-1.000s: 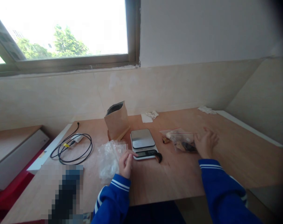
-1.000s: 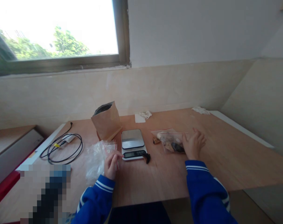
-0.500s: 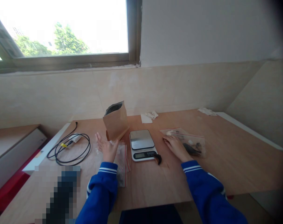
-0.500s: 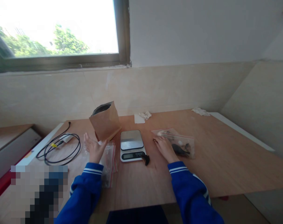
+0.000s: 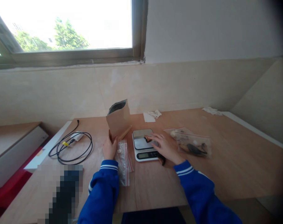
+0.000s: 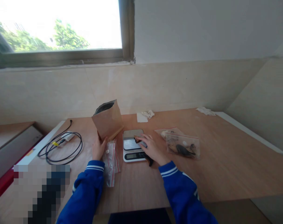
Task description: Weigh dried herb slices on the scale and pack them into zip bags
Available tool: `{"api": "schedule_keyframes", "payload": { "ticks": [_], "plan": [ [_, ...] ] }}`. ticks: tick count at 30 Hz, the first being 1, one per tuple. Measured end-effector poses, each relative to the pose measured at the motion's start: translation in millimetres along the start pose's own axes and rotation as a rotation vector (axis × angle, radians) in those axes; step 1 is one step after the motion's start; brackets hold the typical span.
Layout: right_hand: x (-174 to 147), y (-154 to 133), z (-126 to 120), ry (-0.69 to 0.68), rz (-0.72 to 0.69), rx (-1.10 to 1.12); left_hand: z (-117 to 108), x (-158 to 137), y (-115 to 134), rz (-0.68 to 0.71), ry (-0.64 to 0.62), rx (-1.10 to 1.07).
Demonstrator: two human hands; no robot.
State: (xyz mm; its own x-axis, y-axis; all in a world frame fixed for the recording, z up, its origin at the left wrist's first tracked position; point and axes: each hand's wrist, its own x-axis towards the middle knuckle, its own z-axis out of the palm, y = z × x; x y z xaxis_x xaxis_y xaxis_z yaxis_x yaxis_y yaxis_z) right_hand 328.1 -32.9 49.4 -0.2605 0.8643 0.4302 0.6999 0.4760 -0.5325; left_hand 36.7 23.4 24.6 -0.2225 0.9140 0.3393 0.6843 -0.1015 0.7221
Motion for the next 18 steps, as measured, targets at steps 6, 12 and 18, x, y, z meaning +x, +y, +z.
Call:
{"api": "schedule_keyframes", "payload": {
  "ticks": [6,12,18],
  "plan": [
    [-68.8,-4.7,0.8,0.099,0.193,-0.061,5.1,0.6,-6.2,0.001,0.007,0.061],
    [-86.7,5.0,10.7,0.091,0.287,-0.025,4.7,0.0,-10.4,0.007,-0.025,0.017],
    [-50.1,-13.2,-15.5,0.141,0.226,-0.020,5.8,0.7,-13.5,-0.001,-0.018,-0.027]
  ]
}}
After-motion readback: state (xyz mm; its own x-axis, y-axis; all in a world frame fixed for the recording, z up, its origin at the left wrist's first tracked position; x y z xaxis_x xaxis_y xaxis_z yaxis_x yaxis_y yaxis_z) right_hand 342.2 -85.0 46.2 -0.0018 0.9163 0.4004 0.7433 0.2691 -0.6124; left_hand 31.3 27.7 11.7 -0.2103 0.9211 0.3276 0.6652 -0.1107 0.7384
